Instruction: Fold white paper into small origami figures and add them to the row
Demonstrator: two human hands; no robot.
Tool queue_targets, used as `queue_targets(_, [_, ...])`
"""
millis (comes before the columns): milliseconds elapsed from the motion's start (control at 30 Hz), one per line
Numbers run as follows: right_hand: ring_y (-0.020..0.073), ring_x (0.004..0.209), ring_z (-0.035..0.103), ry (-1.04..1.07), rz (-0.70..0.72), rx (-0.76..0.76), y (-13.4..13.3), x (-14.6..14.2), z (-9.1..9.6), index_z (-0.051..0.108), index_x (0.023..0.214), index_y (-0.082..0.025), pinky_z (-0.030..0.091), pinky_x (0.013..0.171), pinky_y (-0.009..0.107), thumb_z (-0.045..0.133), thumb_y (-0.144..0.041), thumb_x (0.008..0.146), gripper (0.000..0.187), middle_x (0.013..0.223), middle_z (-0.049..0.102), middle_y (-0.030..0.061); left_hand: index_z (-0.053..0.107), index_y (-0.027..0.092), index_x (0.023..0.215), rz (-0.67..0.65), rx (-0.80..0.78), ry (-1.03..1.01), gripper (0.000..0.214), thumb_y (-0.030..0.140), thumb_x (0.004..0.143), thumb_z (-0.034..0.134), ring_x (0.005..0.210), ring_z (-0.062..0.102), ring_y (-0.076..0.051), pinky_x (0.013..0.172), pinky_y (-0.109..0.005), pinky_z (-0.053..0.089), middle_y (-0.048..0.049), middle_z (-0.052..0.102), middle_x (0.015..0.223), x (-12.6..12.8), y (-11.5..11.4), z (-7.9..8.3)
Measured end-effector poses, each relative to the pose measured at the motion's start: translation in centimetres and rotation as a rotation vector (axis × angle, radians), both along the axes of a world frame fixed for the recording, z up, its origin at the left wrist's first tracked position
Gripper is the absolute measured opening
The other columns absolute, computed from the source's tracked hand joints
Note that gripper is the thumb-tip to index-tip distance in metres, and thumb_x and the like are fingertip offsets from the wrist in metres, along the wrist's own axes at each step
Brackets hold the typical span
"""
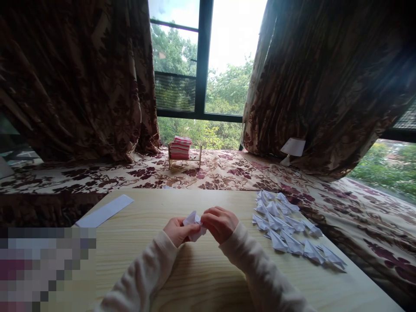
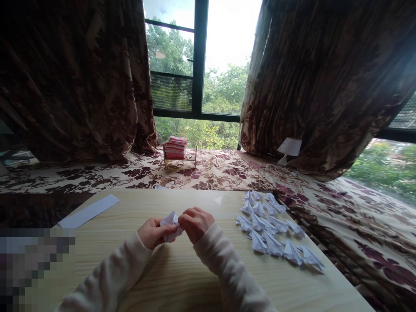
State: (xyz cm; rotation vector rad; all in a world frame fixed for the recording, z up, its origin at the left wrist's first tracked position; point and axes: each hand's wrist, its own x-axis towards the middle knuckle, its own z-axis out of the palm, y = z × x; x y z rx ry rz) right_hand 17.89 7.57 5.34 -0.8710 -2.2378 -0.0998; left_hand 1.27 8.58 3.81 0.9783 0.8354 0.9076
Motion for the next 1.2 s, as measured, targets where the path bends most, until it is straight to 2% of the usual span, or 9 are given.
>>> queue_targets(200, [0.0129,0.069,0.054,0.046,0.002,-0.023,-0.1,0.2,0.0,0.059,0.080,-0.019,0.042,0.064,0.022,0.041,-0.018,0.087,0.019,0.078,0.063,0.0038,0.069,0.011,0.062,-0.017,-0.003,0.003,0.036,0.034,0.037,0.082,0.046,0.053,-0.009,0.049,-0.022,0.042,-0.0006,0.062,0.049,-0.1,-0.2,0.3])
queue_targets(433, [0.0160,0.072,0.050,-0.005,-0.036,0.035,-0.4,-0.2,0.3,0.060,0.078,-0.018,0.040,0.064,0.026,0.046,-0.021,0.083,0.015,0.081,0.061,0.0063,0.066,0.009,0.053,-0.026,0.011,0.097,0.017,0.017,0.041,0.076,0.043,0.050,-0.008,0.045,-0.020,0.037,0.0001,0.058,0.044,-0.2,0.3,0.3])
queue_targets(567, [0.0155,0.070,0.047,-0.054,-0.043,0.087,-0.4,-0.2,0.4,0.062,0.079,-0.019,0.038,0.064,0.026,0.042,-0.020,0.084,0.020,0.079,0.059,0.0056,0.066,0.011,0.054,0.020,0.029,0.113,0.013,0.021,0.046,0.071,0.043,0.048,-0.008,0.045,-0.021,0.036,0.0012,0.058,0.043,0.0,0.2,0.1])
queue_targets(767, [0.0156,0.069,0.048,-0.054,-0.054,0.055,-0.5,-0.2,0.4,0.061,0.080,-0.019,0.039,0.063,0.026,0.039,-0.019,0.087,0.023,0.079,0.059,0.0058,0.064,0.010,0.050,0.045,0.025,0.149,0.011,0.020,0.048,0.068,0.036,0.042,-0.007,0.038,-0.020,0.029,0.0011,0.053,0.037,0.2,0.4,-0.5])
queue_targets(967, [0.0150,0.072,0.050,0.012,-0.004,0.054,-0.5,-0.3,0.6,0.059,0.081,-0.018,0.041,0.065,0.024,0.039,-0.017,0.087,0.021,0.081,0.062,0.0062,0.065,0.010,0.055,0.099,-0.041,0.110,0.013,0.020,0.047,0.067,0.043,0.049,-0.011,0.045,-0.025,0.043,-0.0014,0.058,0.045,0.0,0.7,-0.8])
queue_targets(1200, [0.0149,0.069,0.049,0.024,0.017,0.103,-0.6,-0.4,1.1,0.059,0.078,-0.018,0.042,0.062,0.025,0.037,-0.016,0.087,0.024,0.078,0.061,0.0066,0.065,0.010,0.059,0.107,-0.088,0.040,0.020,0.022,0.045,0.072,0.049,0.051,-0.010,0.050,-0.025,0.046,-0.0010,0.059,0.050,0.2,0.2,0.2])
